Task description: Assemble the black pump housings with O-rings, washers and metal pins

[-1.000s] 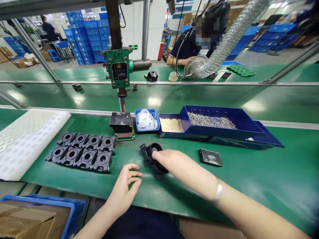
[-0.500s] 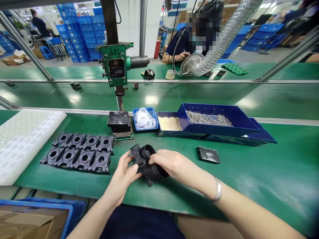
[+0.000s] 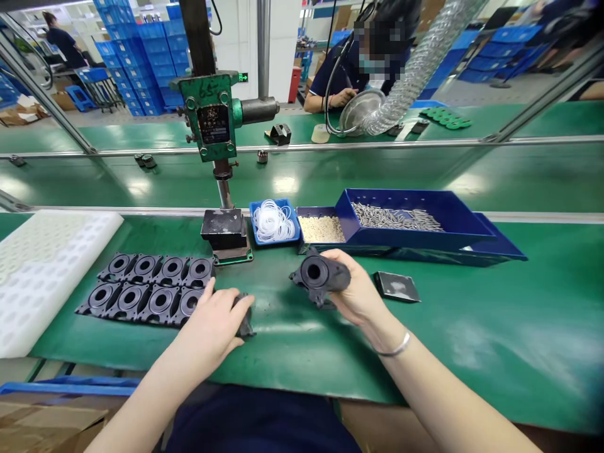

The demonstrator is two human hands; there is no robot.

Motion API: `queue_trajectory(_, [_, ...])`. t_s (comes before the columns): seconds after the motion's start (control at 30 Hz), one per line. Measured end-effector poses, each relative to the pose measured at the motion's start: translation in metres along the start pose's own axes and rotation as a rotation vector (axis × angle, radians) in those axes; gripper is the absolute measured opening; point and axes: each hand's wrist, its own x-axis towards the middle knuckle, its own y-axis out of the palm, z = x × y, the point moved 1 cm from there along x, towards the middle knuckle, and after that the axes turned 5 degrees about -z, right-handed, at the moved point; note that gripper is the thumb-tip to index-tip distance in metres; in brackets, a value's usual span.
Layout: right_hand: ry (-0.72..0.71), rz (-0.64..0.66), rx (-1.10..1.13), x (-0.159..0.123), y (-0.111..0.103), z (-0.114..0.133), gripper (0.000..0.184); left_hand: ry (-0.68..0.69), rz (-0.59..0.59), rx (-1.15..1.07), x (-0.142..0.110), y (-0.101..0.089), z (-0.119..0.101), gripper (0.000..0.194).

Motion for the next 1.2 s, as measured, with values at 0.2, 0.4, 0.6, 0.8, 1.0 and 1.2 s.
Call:
queue_trajectory(0.2, [0.314,0.114,0.21,-0.001,0.027,-0.032,0.038,0.126,0.137,0.211,-0.001,0.005,0.005,0.079])
queue_trajectory(0.4, [0.409,0.278,0.252,-0.011,0.062,-0.04,0.039,0.113,-0.094,-0.132,0.019,-0.004,-0.022,0.101])
queue_trajectory(0.6, [0.343,0.366,0.191,-0.016,0.081,-0.035,0.041,0.249,-0.177,-0.236,0.054,-0.005,-0.012,0.053])
queue_trajectory(0.8, [-0.039,0.269,-0.128,0.009,0.055,-0.046,0.043,0.174,0.022,-0.077,0.078,-0.004,0.02,0.056])
queue_trajectory(1.0, [-0.347,0.527,-0.561,0.008,0.06,-0.058,0.059,0.149,0.122,-0.098,0.078,-0.023,0.031,0.046])
queue_trajectory(1.2, [-0.509,0.575,-0.776,0.013,0.078,-0.058,0.058,0.12,-0.013,0.053,0.006,-0.024,0.04,0.052])
